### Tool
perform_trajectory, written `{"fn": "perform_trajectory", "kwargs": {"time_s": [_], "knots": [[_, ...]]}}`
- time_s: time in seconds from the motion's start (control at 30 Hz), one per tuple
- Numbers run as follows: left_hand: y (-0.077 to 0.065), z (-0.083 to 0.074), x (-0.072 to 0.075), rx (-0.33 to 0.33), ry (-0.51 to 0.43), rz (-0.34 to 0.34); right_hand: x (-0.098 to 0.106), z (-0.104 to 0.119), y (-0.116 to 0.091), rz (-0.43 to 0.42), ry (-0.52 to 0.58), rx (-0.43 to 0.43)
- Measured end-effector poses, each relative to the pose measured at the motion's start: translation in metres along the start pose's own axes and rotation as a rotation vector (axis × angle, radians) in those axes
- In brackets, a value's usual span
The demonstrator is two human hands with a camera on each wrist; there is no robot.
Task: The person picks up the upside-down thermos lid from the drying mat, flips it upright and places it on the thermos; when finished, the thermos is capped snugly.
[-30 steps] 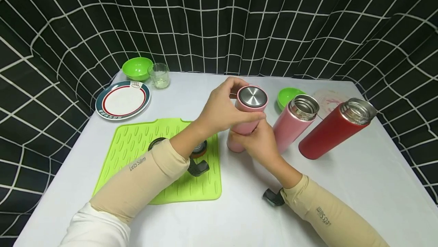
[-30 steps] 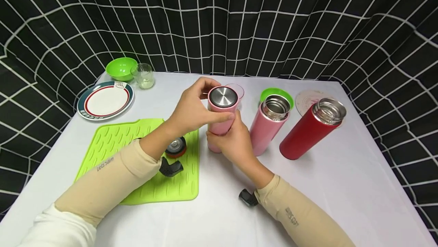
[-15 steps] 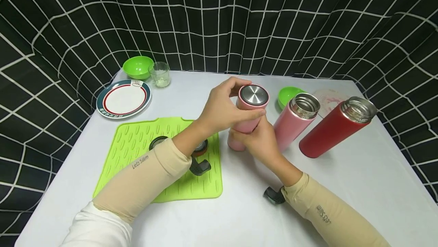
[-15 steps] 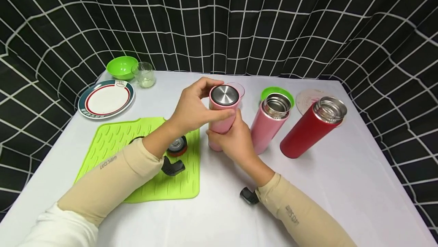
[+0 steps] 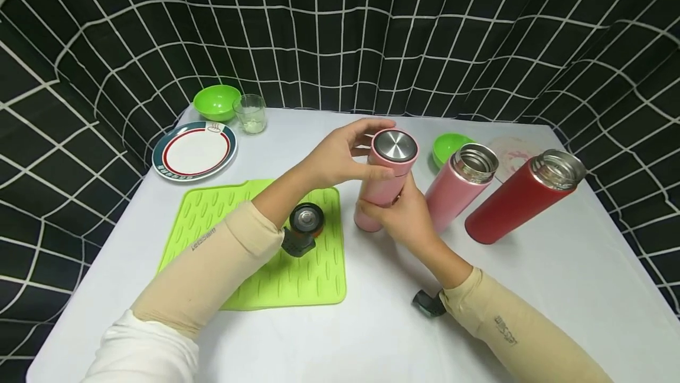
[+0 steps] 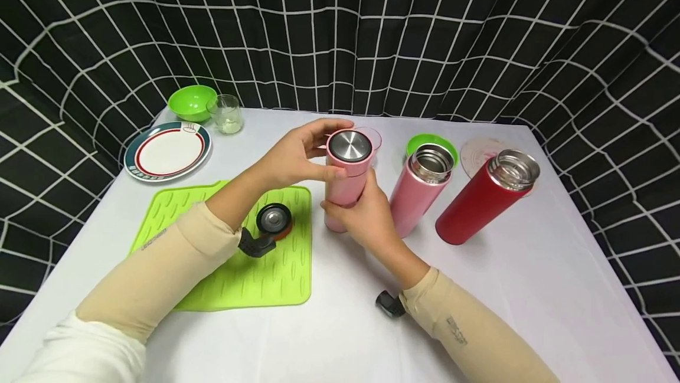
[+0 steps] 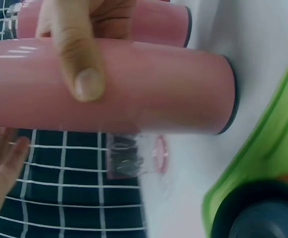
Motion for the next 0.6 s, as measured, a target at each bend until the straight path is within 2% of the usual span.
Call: {"fn": "perform_trajectory", "kwargs": {"time_s": [0.07, 0.13, 0.23, 0.33, 0.4, 0.5, 0.57, 0.6], "knots": [[-0.008, -0.006, 0.009, -0.003, 0.077, 0.007, -0.001, -0.001, -0.001, 0.020, 0.010, -0.001], [-0.020, -0.014, 0.025, 0.001, 0.179, 0.013, 0.000, -0.001, -0.003, 0.031, -0.009, -0.013], [-0.044, -0.025, 0.057, 0.007, 0.398, 0.009, 0.004, 0.000, -0.014, 0.036, -0.037, -0.052], [-0.075, -0.030, 0.092, 0.072, 0.673, 0.021, 0.014, 0.004, -0.035, 0.042, -0.070, -0.074], [-0.095, -0.023, 0.111, 0.132, 0.866, 0.037, 0.021, 0.006, -0.052, 0.063, -0.110, -0.072], [-0.124, 0.000, 0.129, 0.189, 1.130, 0.109, 0.026, 0.008, -0.074, 0.109, -0.229, -0.049], [-0.141, 0.017, 0.136, 0.208, 1.234, 0.164, 0.025, 0.010, -0.086, 0.146, -0.296, -0.020], [-0.148, 0.025, 0.138, 0.210, 1.258, 0.187, 0.023, 0.011, -0.090, 0.161, -0.316, -0.006]]}}
Point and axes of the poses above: each hand's wrist, its own y-axis towards the middle knuckle, its own x-axis out of the back of the hand, z = x × y, the point moved 2 cm from there along y, towards the middle knuckle, and after that the axes turned 10 degrees about -z, right-handed, at the moved point
